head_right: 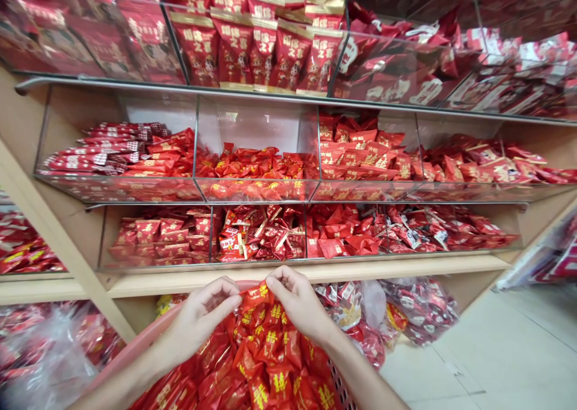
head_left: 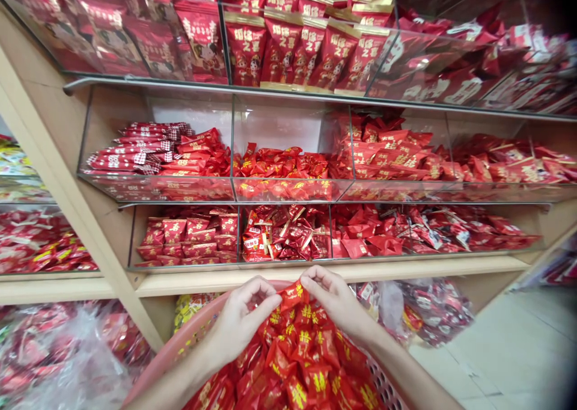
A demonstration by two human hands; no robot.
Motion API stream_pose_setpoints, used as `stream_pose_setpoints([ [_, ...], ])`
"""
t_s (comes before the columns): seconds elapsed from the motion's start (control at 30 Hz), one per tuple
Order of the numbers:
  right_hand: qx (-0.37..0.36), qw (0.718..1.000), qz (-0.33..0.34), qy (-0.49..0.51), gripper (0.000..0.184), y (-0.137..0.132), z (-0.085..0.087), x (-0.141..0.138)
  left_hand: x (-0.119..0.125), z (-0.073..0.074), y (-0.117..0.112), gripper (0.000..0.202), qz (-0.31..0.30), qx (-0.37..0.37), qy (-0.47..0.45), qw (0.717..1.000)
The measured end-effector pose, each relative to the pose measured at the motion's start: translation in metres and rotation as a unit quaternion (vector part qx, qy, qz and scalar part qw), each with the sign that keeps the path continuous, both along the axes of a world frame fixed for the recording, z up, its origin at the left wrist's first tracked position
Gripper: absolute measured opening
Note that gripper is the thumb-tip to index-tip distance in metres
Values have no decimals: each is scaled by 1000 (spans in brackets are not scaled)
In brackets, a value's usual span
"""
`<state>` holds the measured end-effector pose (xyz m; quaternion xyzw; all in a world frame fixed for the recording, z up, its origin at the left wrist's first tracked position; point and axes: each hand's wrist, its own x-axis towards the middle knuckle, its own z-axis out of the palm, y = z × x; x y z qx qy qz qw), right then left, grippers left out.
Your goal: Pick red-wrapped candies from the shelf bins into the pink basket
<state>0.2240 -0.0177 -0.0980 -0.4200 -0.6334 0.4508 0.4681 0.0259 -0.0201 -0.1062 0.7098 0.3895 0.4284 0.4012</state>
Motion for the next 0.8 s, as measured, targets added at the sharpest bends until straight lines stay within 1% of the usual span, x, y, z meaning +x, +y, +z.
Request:
stream_pose_setpoints([
  [0.07, 4, 1000, -13, -1, 31, 1, -2, -1, 0, -4, 1, 18, 7, -8, 1, 1000],
  [0.13, 13, 1000, -22, -9, 31, 2, -5, -2, 0, -8, 2, 23, 3, -26, -3, 1000],
  [0.23, 25, 999, -19, -17, 30, 2, -8, -4, 1, -11, 2, 23, -5, -44, -8, 999],
  [0.47, 34, 999, -11, -13, 28, -1, -10, -7, 3, -8, 1, 24, 57, -50, -9, 997],
  [0.6, 42, 999, -16, -10, 28, -2, -8, -6, 2, -7, -1, 26, 64, -46, -8, 997],
  [0.7, 29, 999, -16, 1, 29, -4, -5, -6, 2, -7, -4, 26, 50, -37, -7, 998],
  [0.8, -18, 1000, -4, 4, 33, -6, -3, -6, 2, -5, -6, 26, 55, -35, -8, 998],
])
